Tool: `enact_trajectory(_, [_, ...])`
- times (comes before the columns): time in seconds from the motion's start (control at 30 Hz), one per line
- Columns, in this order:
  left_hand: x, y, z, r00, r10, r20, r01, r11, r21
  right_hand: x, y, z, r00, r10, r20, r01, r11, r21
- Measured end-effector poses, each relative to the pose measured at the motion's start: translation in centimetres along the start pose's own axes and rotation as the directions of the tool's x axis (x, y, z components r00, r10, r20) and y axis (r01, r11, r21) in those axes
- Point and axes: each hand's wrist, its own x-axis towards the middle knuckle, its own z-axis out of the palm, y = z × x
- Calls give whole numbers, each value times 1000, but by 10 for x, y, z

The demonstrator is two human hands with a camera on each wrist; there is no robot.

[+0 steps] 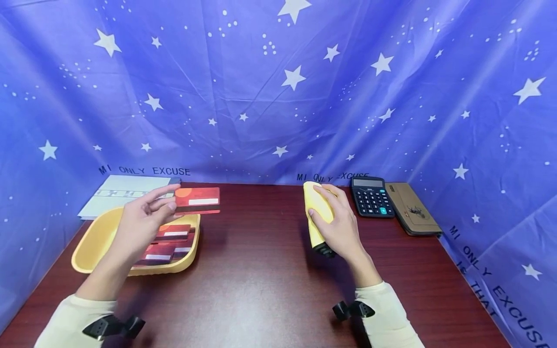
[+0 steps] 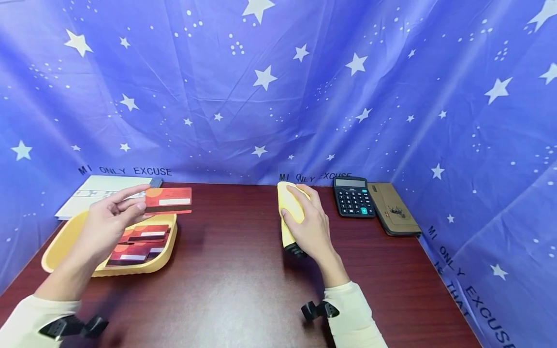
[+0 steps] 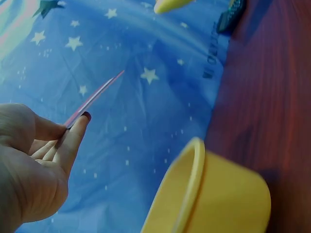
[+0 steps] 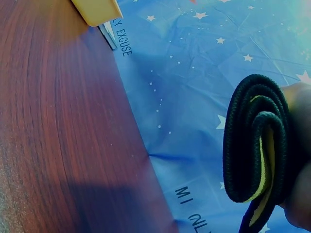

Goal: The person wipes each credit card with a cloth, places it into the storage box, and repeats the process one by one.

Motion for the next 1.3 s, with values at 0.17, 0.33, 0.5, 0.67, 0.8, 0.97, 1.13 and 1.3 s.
enact_trajectory(0.17, [-3, -17, -23, 999, -31, 25, 33, 997, -65, -1, 2, -1, 1000, 4, 10, -4, 1000, -2])
enact_trajectory(0.33, [-5, -32, -41, 997, -72, 33, 74, 995, -65, -1, 3, -2, 1000, 2, 7, -2, 1000, -1])
enact_trajectory(0.5, [-6, -46, -53, 995, -77, 65, 84, 991, -103, -2, 5, -2, 1000, 7, 13, -7, 1000, 3])
enact_trajectory(0.67, [-5, -59, -60, 992, -95, 88, 93, 995, 28, -2, 6, -2, 1000, 15, 19, -16, 1000, 6])
enact_trajectory(0.8, [-4, -66, -62, 990, -93, 104, 87, 994, 61, -2, 6, -1, 999, 26, 31, -26, 1000, 11])
enact_trajectory(0.97, [-3, -70, -60, 979, -136, 152, 115, 983, 144, -3, 6, -1, 998, 46, 40, -47, 999, 12])
enact_trajectory(1.13, [-2, -73, -57, 967, -186, 174, 150, 969, 198, -4, 7, 2, 997, 56, 56, -56, 998, 11])
enact_trajectory(1.3, [-1, -75, -56, 968, -192, 165, 156, 965, 211, -3, 9, 2, 998, 49, 51, -49, 999, 6])
